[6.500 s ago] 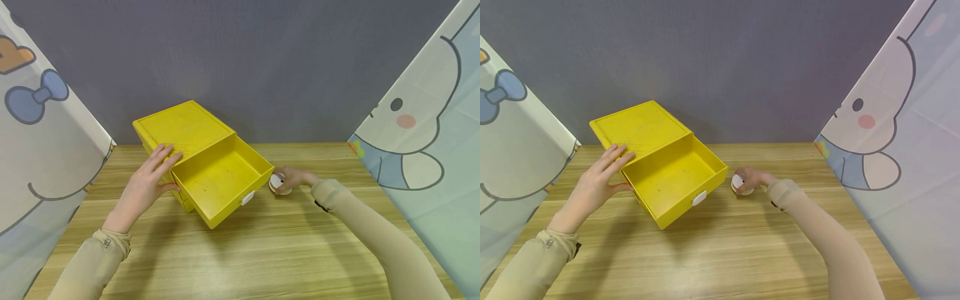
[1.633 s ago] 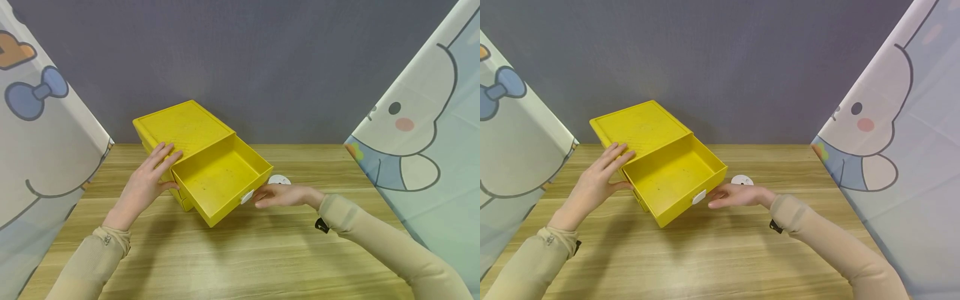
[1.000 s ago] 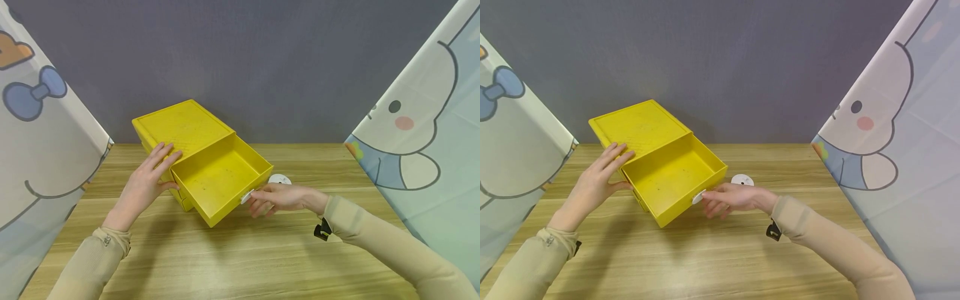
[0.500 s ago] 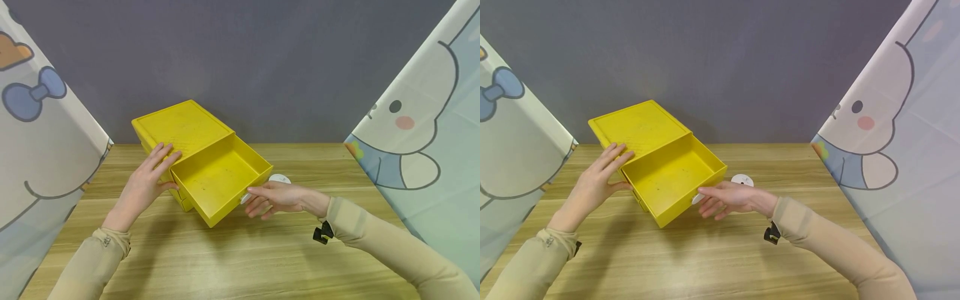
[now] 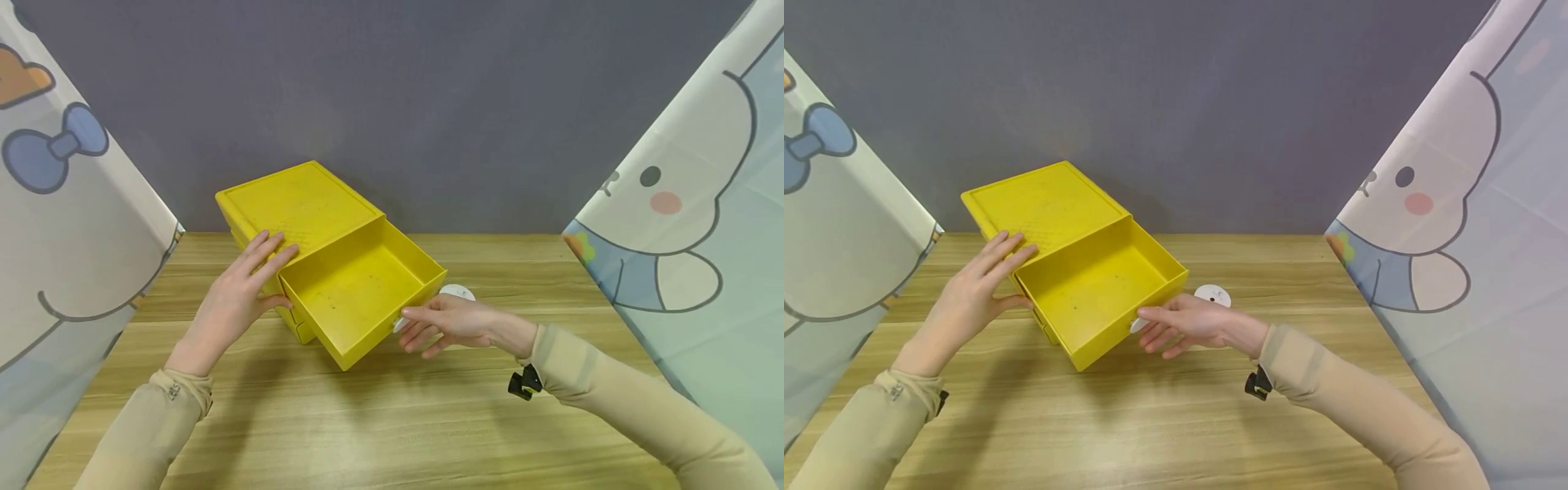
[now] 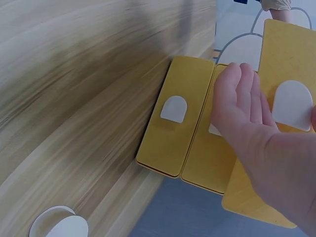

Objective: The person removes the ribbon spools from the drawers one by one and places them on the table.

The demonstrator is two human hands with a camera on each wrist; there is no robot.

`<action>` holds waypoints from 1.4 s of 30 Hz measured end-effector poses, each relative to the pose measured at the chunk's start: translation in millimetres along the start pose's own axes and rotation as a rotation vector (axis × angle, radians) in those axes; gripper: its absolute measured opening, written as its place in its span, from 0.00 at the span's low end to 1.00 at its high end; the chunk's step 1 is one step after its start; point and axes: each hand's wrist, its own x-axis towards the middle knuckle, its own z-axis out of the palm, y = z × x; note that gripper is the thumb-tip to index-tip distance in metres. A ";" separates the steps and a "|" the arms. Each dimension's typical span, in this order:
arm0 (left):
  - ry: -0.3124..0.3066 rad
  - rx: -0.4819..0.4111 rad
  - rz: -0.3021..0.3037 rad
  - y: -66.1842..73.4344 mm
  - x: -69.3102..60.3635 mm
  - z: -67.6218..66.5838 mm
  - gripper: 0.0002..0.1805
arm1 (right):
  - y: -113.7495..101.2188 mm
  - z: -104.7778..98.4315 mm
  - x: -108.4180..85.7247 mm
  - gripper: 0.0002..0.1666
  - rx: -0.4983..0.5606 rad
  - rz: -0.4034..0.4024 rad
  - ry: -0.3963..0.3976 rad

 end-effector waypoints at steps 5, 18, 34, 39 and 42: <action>0.000 0.015 0.008 0.9 0.8 -1.6 0.53 | -0.6 0.5 0.3 0.32 -0.006 -0.008 0.014; 0.006 0.025 0.016 0.7 0.5 -1.6 0.54 | -7.2 1.5 3.4 0.30 -0.036 -0.020 0.064; 0.001 0.026 0.022 -0.3 1.1 -0.6 0.55 | -13.8 3.3 13.2 0.31 -0.047 -0.041 0.060; -0.003 0.022 0.022 0.2 1.6 -0.2 0.56 | -17.2 5.5 18.2 0.30 -0.037 -0.033 0.068; -0.004 0.016 0.022 0.2 1.9 -0.5 0.56 | -18.8 7.2 22.2 0.30 -0.037 -0.032 0.075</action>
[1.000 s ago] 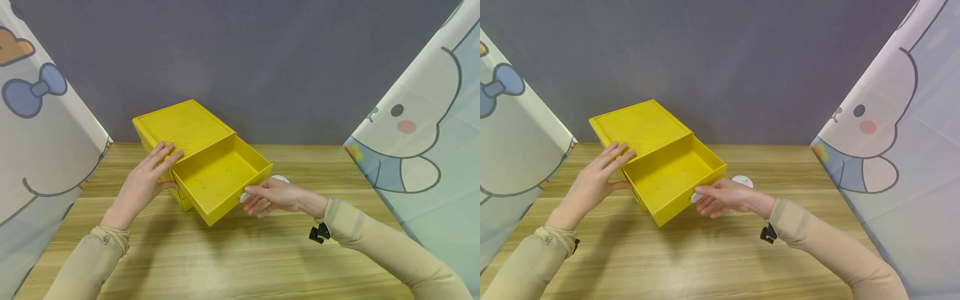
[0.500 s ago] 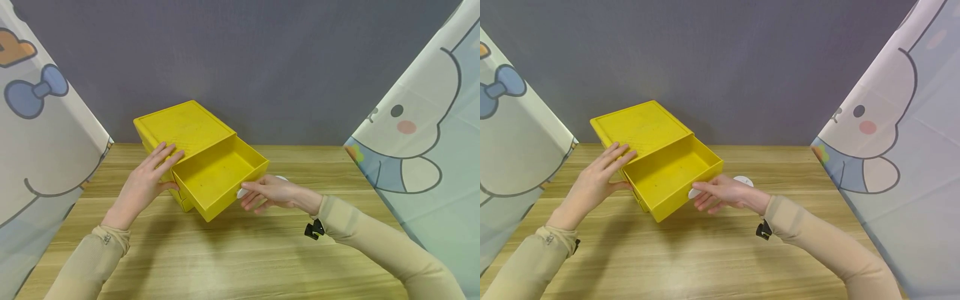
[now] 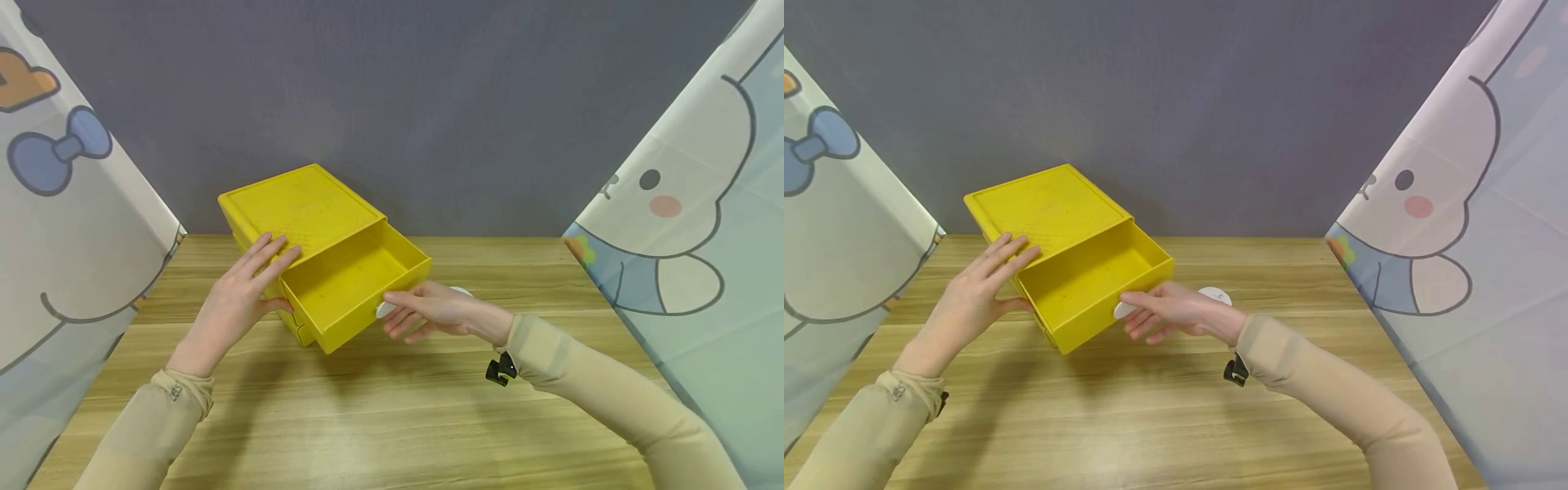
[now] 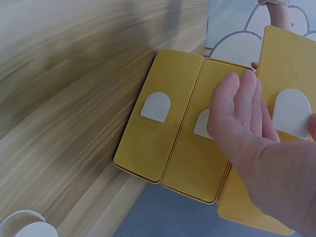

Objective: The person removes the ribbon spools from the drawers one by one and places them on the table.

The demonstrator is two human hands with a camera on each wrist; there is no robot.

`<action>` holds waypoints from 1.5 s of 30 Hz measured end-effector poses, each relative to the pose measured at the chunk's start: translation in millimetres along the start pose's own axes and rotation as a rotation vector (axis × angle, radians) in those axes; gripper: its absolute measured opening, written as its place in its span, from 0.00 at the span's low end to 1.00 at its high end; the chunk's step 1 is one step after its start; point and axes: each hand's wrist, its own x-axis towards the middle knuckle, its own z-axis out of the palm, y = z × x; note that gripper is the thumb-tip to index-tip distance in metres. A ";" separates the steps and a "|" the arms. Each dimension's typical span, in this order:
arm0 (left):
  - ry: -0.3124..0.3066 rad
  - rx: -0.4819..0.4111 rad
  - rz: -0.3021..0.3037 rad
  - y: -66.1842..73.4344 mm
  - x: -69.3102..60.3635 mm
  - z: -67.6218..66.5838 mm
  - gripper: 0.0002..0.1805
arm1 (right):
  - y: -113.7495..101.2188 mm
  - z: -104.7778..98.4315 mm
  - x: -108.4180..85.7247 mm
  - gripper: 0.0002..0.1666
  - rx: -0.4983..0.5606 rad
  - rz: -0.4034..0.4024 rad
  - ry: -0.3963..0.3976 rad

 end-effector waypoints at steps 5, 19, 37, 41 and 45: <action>0.002 0.003 -0.007 0.4 -2.6 -1.2 0.56 | -3.1 2.8 7.5 0.29 -0.008 -0.001 0.004; 0.006 0.021 -0.006 0.7 -5.0 -3.7 0.56 | -13.2 6.4 19.0 0.28 0.001 -0.011 0.009; -0.004 0.027 -0.011 0.3 -5.4 -4.7 0.55 | -21.5 9.7 38.8 0.30 -0.029 -0.022 0.054; -0.003 0.026 -0.014 0.2 -5.8 -5.0 0.55 | -23.4 10.3 42.5 0.32 -0.023 -0.018 0.061; -0.002 0.025 -0.011 0.2 -5.2 -4.5 0.55 | -27.0 10.4 43.9 0.32 -0.038 -0.027 0.059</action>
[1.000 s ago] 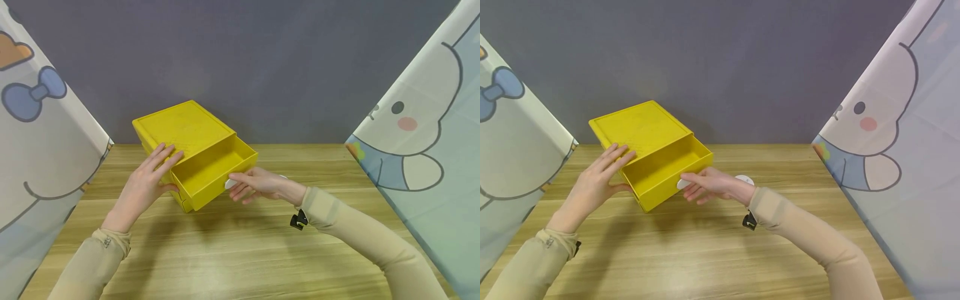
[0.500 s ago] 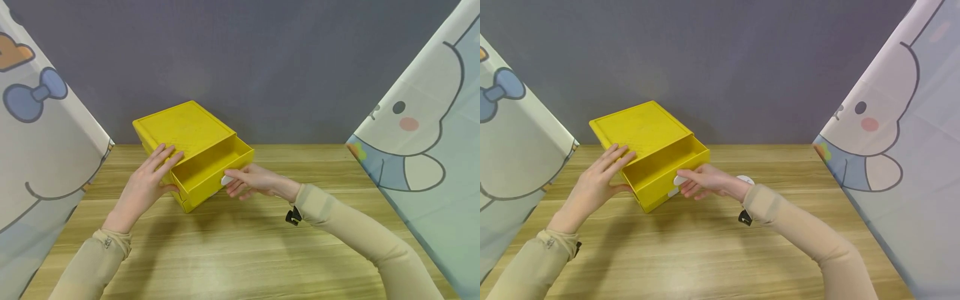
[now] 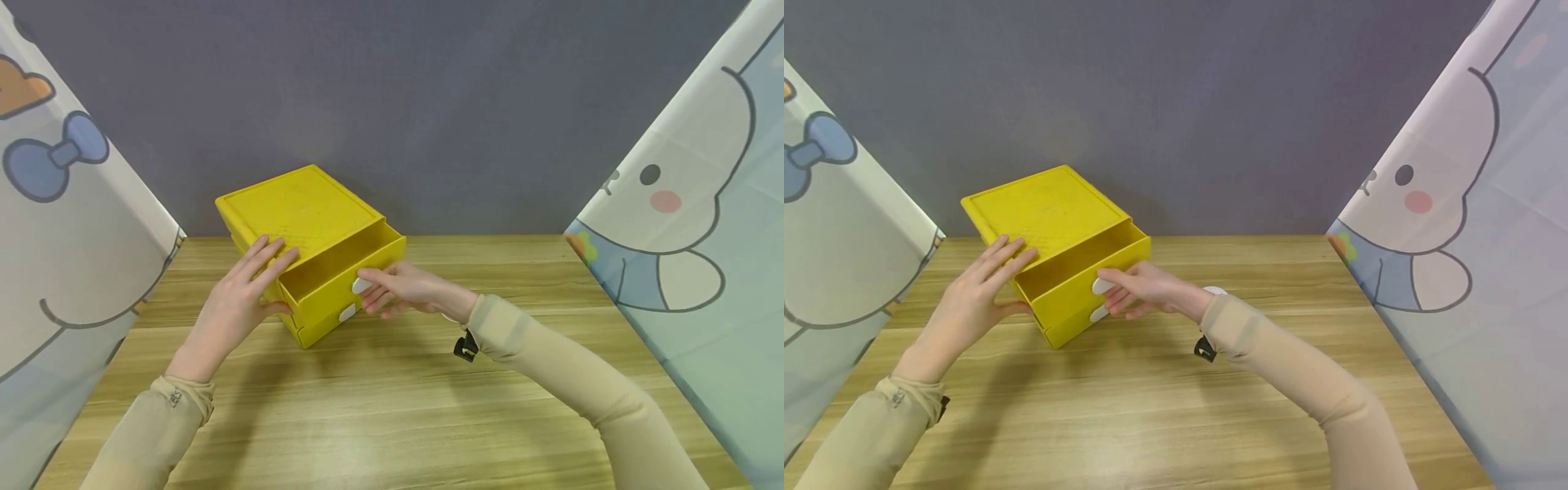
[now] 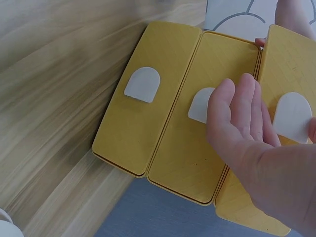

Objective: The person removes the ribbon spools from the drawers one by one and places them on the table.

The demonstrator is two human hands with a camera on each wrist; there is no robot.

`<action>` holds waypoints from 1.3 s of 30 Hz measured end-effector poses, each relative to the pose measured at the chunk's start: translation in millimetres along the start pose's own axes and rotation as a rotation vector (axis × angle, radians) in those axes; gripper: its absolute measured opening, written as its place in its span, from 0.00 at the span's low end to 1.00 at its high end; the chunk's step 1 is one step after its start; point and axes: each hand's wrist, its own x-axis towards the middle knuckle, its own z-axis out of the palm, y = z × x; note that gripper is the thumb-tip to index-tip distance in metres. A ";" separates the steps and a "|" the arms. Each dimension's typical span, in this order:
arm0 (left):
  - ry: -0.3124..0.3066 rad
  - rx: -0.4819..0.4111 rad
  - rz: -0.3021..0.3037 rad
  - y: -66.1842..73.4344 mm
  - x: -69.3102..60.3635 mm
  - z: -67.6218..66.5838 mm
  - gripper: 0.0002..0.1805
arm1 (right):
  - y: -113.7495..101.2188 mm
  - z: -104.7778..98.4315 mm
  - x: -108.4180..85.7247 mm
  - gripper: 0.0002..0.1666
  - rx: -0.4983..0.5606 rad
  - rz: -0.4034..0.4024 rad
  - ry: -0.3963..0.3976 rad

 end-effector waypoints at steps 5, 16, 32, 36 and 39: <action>0.007 -0.005 0.005 -0.4 0.7 0.5 0.56 | -2.0 0.0 5.1 0.32 0.018 -0.009 0.000; 0.004 -0.003 0.007 -0.3 1.6 0.3 0.55 | -6.7 0.9 12.0 0.34 0.049 0.012 -0.007; 0.013 0.007 0.005 -0.6 0.8 1.2 0.56 | -10.5 -1.2 22.6 0.35 0.044 0.016 -0.026; 0.011 0.010 0.004 -0.5 0.2 1.1 0.56 | -10.8 -1.1 24.1 0.34 0.042 0.000 -0.033; 0.011 0.010 0.006 -0.5 -0.2 1.3 0.56 | -10.3 -0.6 25.1 0.34 0.046 -0.012 -0.031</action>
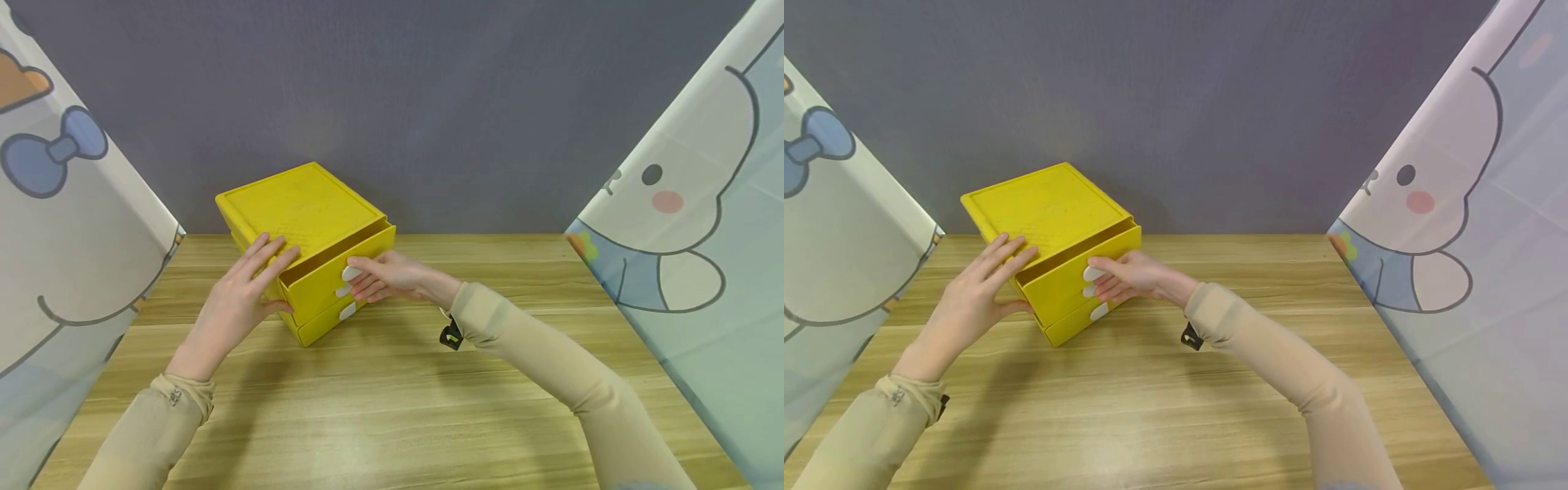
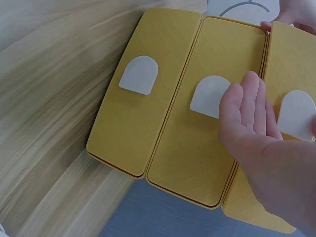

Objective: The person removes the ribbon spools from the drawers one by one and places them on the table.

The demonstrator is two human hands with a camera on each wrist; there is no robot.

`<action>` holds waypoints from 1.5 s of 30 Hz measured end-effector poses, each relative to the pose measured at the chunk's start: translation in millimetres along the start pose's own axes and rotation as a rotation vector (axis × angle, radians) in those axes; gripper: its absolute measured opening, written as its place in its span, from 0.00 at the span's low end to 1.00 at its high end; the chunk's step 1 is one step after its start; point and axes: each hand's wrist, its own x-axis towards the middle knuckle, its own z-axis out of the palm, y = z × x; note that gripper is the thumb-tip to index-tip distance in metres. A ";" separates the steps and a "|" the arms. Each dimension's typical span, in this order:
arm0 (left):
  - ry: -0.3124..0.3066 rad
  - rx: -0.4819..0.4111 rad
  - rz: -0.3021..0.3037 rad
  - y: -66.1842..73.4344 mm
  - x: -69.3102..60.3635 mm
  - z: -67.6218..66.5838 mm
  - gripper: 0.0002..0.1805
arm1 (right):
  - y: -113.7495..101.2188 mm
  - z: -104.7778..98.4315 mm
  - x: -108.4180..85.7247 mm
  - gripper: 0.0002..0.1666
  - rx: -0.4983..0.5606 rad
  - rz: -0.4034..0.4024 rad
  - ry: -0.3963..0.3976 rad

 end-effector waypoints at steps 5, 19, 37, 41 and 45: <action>0.003 0.001 0.004 -0.4 -0.3 0.5 0.56 | 0.5 0.4 1.3 0.34 0.009 -0.011 0.000; 0.002 -0.005 0.000 -1.0 -2.0 0.2 0.56 | -1.3 2.2 8.3 0.32 -0.006 -0.029 0.002; 0.008 -0.019 -0.005 -1.9 -3.4 -1.3 0.54 | -7.3 6.8 14.5 0.31 -0.001 -0.020 0.028; 0.009 -0.019 -0.002 -1.8 -3.4 -0.9 0.54 | -8.1 7.2 16.2 0.31 -0.004 -0.012 0.038; 0.012 -0.018 0.000 -2.0 -3.5 -0.7 0.54 | -9.3 7.5 17.4 0.31 -0.012 -0.010 0.046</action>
